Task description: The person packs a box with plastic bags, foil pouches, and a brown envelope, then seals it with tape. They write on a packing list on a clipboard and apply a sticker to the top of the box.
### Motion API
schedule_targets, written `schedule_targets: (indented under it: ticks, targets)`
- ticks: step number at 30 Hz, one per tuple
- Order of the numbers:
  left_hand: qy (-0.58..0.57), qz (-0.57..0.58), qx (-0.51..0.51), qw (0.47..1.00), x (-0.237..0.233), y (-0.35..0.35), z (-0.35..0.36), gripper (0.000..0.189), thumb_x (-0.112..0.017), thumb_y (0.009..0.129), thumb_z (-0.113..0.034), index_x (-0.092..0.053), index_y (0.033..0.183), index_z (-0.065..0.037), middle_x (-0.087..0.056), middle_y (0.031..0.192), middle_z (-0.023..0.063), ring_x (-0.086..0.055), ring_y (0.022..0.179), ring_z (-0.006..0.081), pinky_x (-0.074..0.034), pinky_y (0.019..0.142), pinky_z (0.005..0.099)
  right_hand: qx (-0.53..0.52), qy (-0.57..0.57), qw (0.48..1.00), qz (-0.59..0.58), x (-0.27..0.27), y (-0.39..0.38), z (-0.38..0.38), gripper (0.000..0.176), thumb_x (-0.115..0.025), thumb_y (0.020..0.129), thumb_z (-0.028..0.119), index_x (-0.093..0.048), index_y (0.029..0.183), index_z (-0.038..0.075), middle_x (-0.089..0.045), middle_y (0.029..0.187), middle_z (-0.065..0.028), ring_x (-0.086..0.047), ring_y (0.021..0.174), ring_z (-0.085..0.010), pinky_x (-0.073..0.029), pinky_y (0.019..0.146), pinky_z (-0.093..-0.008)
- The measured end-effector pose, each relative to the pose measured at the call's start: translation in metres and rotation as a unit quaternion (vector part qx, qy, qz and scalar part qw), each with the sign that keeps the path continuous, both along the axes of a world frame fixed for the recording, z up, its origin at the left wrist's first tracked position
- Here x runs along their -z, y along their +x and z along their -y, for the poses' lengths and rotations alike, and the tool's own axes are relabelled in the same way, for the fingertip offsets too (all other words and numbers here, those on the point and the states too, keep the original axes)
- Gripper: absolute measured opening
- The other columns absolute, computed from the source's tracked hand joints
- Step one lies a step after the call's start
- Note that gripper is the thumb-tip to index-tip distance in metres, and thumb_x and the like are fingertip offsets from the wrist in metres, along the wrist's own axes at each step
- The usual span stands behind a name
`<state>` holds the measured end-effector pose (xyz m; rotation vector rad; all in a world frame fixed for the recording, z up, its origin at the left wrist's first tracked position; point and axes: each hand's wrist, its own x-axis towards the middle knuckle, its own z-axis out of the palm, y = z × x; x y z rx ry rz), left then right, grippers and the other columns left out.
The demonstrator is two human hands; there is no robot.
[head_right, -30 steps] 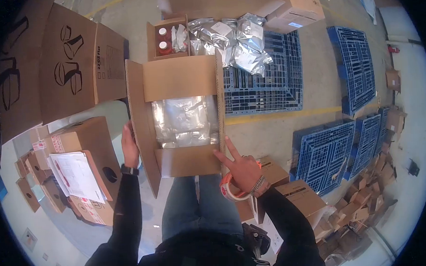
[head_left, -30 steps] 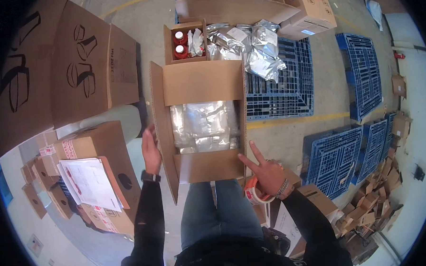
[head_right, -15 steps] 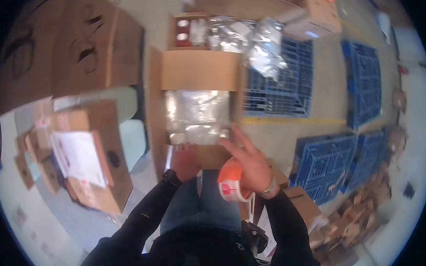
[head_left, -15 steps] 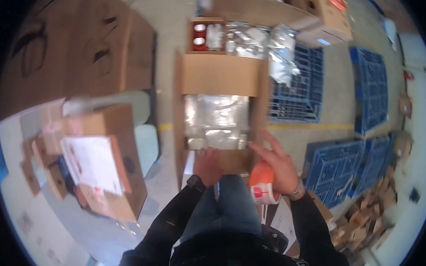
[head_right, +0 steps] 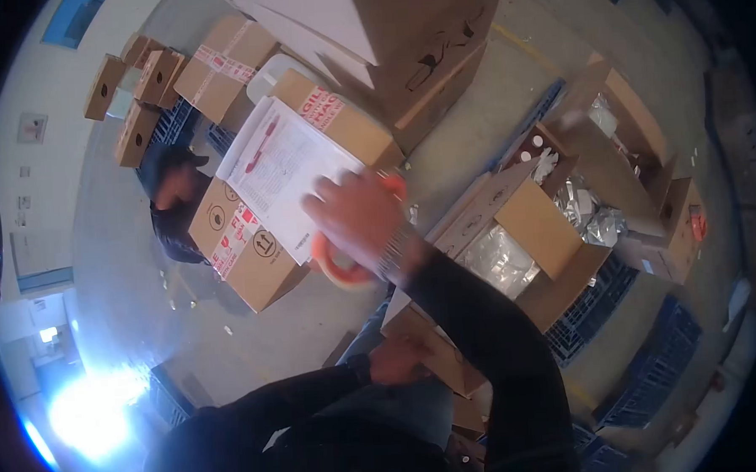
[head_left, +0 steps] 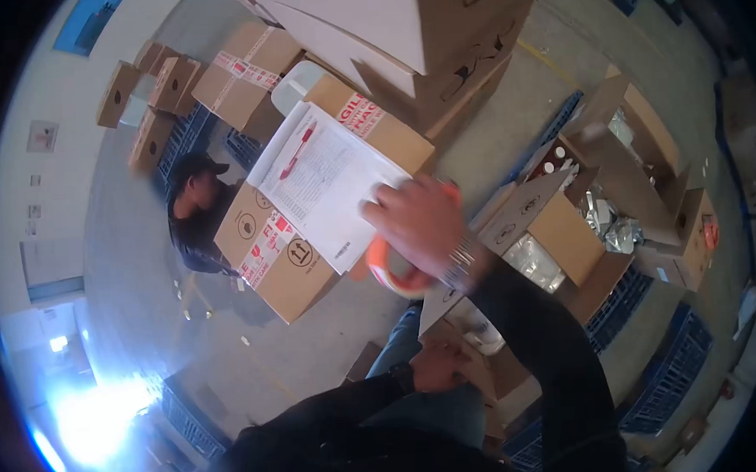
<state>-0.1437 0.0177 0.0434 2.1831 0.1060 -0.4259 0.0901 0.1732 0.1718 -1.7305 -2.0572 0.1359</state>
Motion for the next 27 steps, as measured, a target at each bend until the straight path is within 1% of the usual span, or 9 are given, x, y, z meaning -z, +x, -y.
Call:
schedule_targets:
  ticks: [8,11,15,16,19,21,23,25,27]
  targets:
    - [-0.050,0.050,-0.224,0.972,-0.019,-0.058,-0.044,0.044,-0.073,0.093,-0.031,-0.064,0.131,-0.010,-0.065,0.119,0.0168,-0.065,0.112,0.0376,-0.053,0.096,0.0496,-0.035,-0.061,0.971,0.230,0.068,-0.015,-0.192,0.014,-0.062,0.095,0.023,-0.073,0.102,0.020,-0.071,0.106,0.0001,-0.067,0.105,-0.0221,-0.044,0.101,-0.0581]
    - [-0.052,0.009,-0.253,0.966,-0.025,-0.082,-0.059,0.042,-0.073,0.093,-0.029,-0.064,0.130,-0.011,-0.065,0.120,0.0154,-0.066,0.112,0.0365,-0.054,0.094,0.0491,-0.034,-0.130,0.966,0.222,0.067,-0.011,-0.209,0.019,-0.062,0.094,0.023,-0.074,0.108,0.022,-0.072,0.111,0.0001,-0.067,0.111,-0.0226,-0.042,0.105,-0.0606]
    - [-0.043,0.002,-0.225,0.973,-0.029,-0.084,-0.080,0.037,-0.074,0.092,-0.026,-0.067,0.126,-0.011,-0.066,0.118,0.0144,-0.068,0.108,0.0350,-0.056,0.089,0.0459,0.040,-0.011,0.987,0.154,0.033,0.009,-0.157,0.028,-0.070,0.087,0.016,-0.073,0.115,0.019,-0.071,0.116,-0.0039,-0.067,0.113,-0.0303,-0.046,0.105,-0.0587]
    - [-0.062,0.015,-0.227,0.972,-0.036,-0.079,-0.079,0.036,-0.075,0.092,-0.024,-0.067,0.124,-0.010,-0.067,0.116,0.0140,-0.068,0.105,0.0344,-0.056,0.087,0.0449,0.056,0.049,0.997,0.004,0.027,0.023,-0.127,0.032,-0.071,0.085,0.015,-0.072,0.117,0.017,-0.070,0.116,-0.0057,-0.067,0.111,-0.0333,-0.049,0.103,-0.0556]
    - [-0.101,0.063,-0.239,0.964,-0.056,-0.051,-0.087,0.032,-0.076,0.091,-0.021,-0.069,0.120,-0.009,-0.068,0.111,0.0130,-0.070,0.098,0.0326,-0.057,0.083,0.0424,0.222,0.208,0.917,-0.257,0.011,0.058,-0.003,0.032,-0.070,0.091,-0.002,-0.064,0.123,0.003,-0.070,0.115,-0.0109,-0.070,0.105,-0.0216,-0.058,0.095,-0.0370]
    - [-0.137,0.082,-0.244,0.957,-0.064,-0.035,-0.081,0.030,-0.078,0.090,-0.018,-0.070,0.118,-0.008,-0.069,0.107,0.0127,-0.071,0.095,0.0312,-0.057,0.081,0.0413,0.401,0.228,0.796,-0.392,0.042,0.056,0.096,0.027,-0.072,0.096,0.000,-0.061,0.120,0.000,-0.069,0.109,-0.0068,-0.067,0.098,-0.0126,-0.055,0.089,-0.0284]
    - [-0.163,0.099,-0.212,0.959,-0.070,-0.014,-0.074,0.030,-0.079,0.090,-0.015,-0.070,0.117,-0.007,-0.070,0.105,0.0129,-0.071,0.094,0.0302,-0.057,0.081,0.0402,0.633,0.106,0.717,-0.271,0.100,0.041,0.193,0.025,-0.074,0.096,0.016,-0.063,0.111,-0.001,-0.068,0.089,-0.0102,-0.067,0.079,-0.0146,-0.056,0.075,-0.0316]
    - [-0.181,0.097,-0.183,0.961,-0.068,0.006,-0.068,0.030,-0.079,0.089,-0.013,-0.070,0.117,-0.006,-0.070,0.104,0.0132,-0.072,0.094,0.0295,-0.058,0.080,0.0392,0.718,-0.138,0.576,-0.366,0.178,0.014,0.264,0.058,-0.083,0.088,0.039,-0.061,0.128,0.002,-0.069,0.106,-0.0182,-0.069,0.098,-0.0235,-0.056,0.089,-0.0358]
    - [-0.190,0.072,-0.166,0.965,-0.061,0.019,-0.059,0.031,-0.079,0.089,-0.012,-0.070,0.118,-0.006,-0.071,0.104,0.0135,-0.072,0.094,0.0291,-0.058,0.080,0.0384,0.763,-0.155,0.577,-0.248,0.248,0.003,0.273,0.089,-0.086,0.079,0.053,-0.049,0.146,0.007,-0.061,0.128,-0.0254,-0.060,0.120,-0.0341,-0.049,0.102,-0.0456]
